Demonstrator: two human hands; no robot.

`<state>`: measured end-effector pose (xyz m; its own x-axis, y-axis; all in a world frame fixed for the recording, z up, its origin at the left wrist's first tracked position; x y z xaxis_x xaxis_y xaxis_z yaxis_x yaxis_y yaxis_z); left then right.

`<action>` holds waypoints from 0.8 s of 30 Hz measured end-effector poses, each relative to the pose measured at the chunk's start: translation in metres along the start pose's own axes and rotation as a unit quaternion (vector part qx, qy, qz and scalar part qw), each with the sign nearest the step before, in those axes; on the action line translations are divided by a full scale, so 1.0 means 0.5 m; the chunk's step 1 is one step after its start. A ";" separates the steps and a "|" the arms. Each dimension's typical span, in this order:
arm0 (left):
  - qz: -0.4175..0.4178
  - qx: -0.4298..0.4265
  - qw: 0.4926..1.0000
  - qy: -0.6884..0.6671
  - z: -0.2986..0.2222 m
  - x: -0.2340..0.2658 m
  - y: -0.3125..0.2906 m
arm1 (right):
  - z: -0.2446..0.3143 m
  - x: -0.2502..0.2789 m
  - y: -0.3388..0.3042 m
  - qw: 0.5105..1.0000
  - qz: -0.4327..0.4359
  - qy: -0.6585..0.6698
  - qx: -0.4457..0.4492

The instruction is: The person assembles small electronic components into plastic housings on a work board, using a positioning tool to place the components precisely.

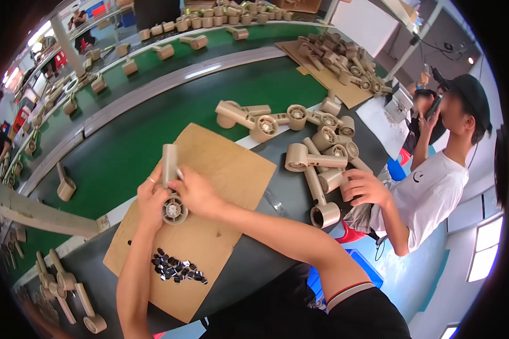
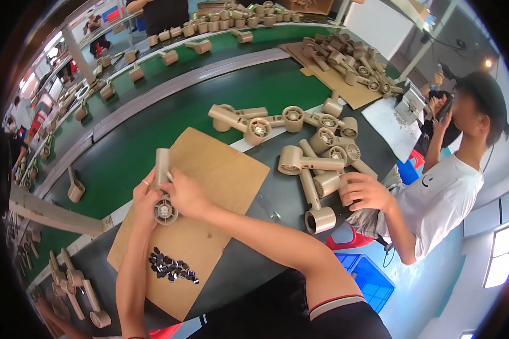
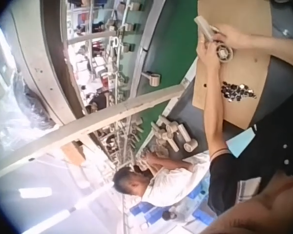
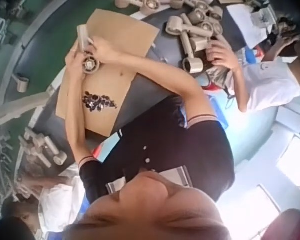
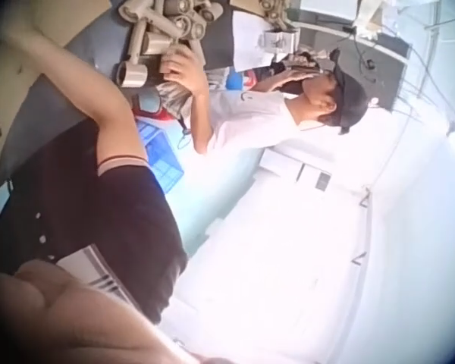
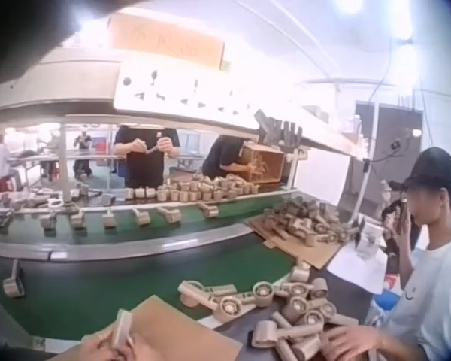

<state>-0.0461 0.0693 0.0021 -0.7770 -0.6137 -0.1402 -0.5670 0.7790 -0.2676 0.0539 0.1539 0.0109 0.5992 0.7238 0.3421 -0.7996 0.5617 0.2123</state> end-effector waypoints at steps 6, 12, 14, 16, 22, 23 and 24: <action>-0.094 -0.047 0.993 0.050 -0.086 0.093 0.096 | 0.055 0.154 0.053 0.925 -0.075 -0.340 0.150; -0.425 -0.242 0.717 0.497 -0.146 0.293 0.137 | -0.021 0.322 0.117 0.805 0.017 -0.590 0.067; -0.359 -0.388 0.732 0.431 -0.195 0.157 0.060 | -0.002 0.334 0.102 0.828 0.009 -0.548 0.116; -0.186 -0.237 0.913 0.276 -0.187 0.070 0.036 | 0.075 0.311 0.097 0.903 -0.044 -0.395 0.162; 0.099 0.095 0.971 -0.194 -0.067 -0.065 -0.019 | 0.191 0.119 0.076 0.969 -0.075 -0.157 0.175; 0.168 0.098 0.949 -0.249 -0.053 -0.035 -0.014 | 0.200 0.108 0.045 0.933 -0.107 -0.206 0.277; 0.230 0.096 0.921 -0.300 -0.042 0.005 -0.016 | 0.195 0.076 0.006 0.934 -0.069 -0.193 0.292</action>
<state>-0.0494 0.0643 0.0237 -0.5987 -0.2297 -0.7673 -0.1123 0.9726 -0.2035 0.0704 0.1440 0.1137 0.7293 0.3999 0.5552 -0.6683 0.2425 0.7032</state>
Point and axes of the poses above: each hand's wrist, its own y-axis towards the middle knuckle, its own x-axis out of the back of the hand, z = x × y, the point moved 6 cm from there along y, towards the middle knuckle, and after that the axes turned 14 degrees about x, right-handed, at the moved point
